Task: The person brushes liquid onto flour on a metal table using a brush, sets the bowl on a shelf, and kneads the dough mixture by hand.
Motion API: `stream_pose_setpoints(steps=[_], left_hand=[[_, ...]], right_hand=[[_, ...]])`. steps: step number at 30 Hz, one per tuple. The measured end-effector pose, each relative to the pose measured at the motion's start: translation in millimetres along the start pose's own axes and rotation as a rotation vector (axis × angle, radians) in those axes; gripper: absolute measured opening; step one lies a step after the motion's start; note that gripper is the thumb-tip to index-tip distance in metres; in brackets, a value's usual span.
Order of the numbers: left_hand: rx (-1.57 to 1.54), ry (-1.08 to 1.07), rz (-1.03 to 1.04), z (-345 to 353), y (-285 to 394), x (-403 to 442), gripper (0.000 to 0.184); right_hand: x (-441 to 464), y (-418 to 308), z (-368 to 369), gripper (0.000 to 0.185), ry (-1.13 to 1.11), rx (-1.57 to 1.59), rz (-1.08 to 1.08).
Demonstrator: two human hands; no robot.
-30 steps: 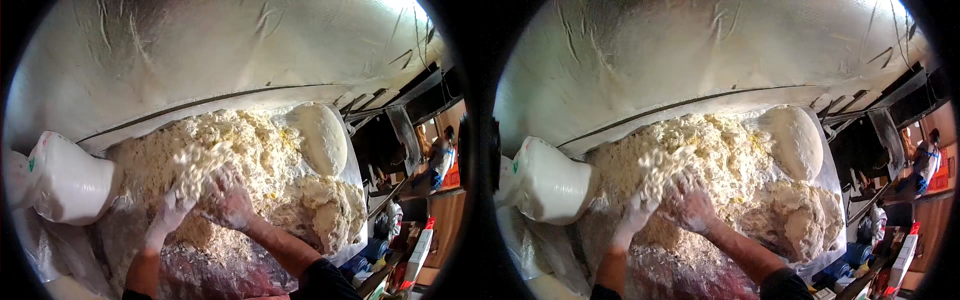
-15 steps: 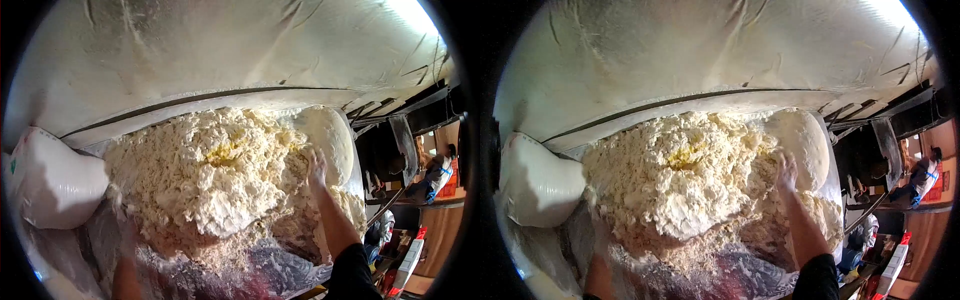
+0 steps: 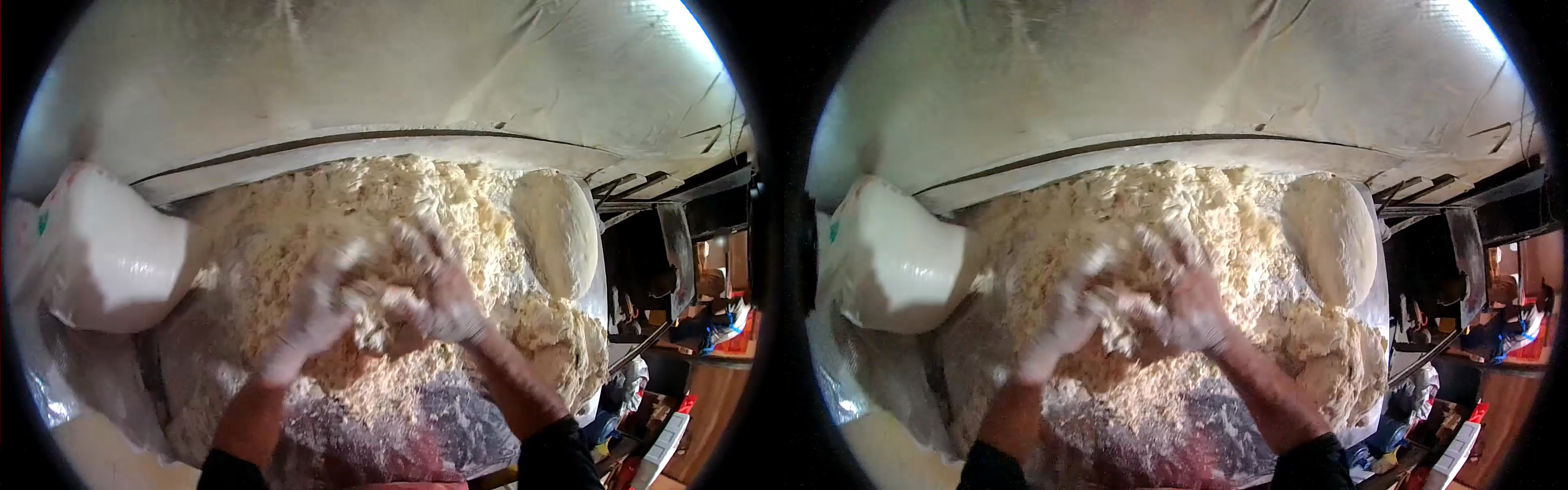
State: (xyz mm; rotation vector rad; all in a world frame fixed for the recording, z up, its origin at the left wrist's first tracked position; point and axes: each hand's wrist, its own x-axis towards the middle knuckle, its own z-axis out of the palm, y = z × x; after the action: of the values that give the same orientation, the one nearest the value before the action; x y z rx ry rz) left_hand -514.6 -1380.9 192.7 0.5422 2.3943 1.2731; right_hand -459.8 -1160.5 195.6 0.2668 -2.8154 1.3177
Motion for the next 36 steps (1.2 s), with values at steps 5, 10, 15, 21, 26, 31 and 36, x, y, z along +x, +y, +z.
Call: stream_pose_setpoints(steps=[5,10,15,21,26,31,36], left_hand=[[0.231,0.055,0.134,39.0,-32.7,-124.1,0.059],[0.513,-0.167,0.044,56.1,-77.3,-236.2,0.049],[0.120,-0.058,-0.127,41.7,-64.1,-295.4,0.056],[0.388,-0.041,0.133,37.9,-22.1,-251.1,0.060],[1.023,-0.466,0.192,59.9,-20.7,-107.2,0.060],[0.659,-0.273,0.108,46.4,9.9,29.8,0.058],[0.677,0.035,0.285,10.8,-8.6,45.4,0.067]], right_hand=[[-105.6,-35.7,78.7,0.084,-0.375,-0.639,-0.001],[-212.6,-46.8,125.3,0.068,-0.414,-0.395,-0.017],[-269.1,-32.1,89.7,0.074,-0.091,-0.078,0.028],[-229.9,-11.4,63.1,0.072,0.012,-0.295,-0.047],[-128.2,-8.5,56.0,0.087,-0.453,-0.878,-0.002],[-17.8,74.3,-0.7,0.087,-0.346,-0.758,0.149],[-14.3,76.7,-20.3,0.070,0.271,-0.370,0.099]])
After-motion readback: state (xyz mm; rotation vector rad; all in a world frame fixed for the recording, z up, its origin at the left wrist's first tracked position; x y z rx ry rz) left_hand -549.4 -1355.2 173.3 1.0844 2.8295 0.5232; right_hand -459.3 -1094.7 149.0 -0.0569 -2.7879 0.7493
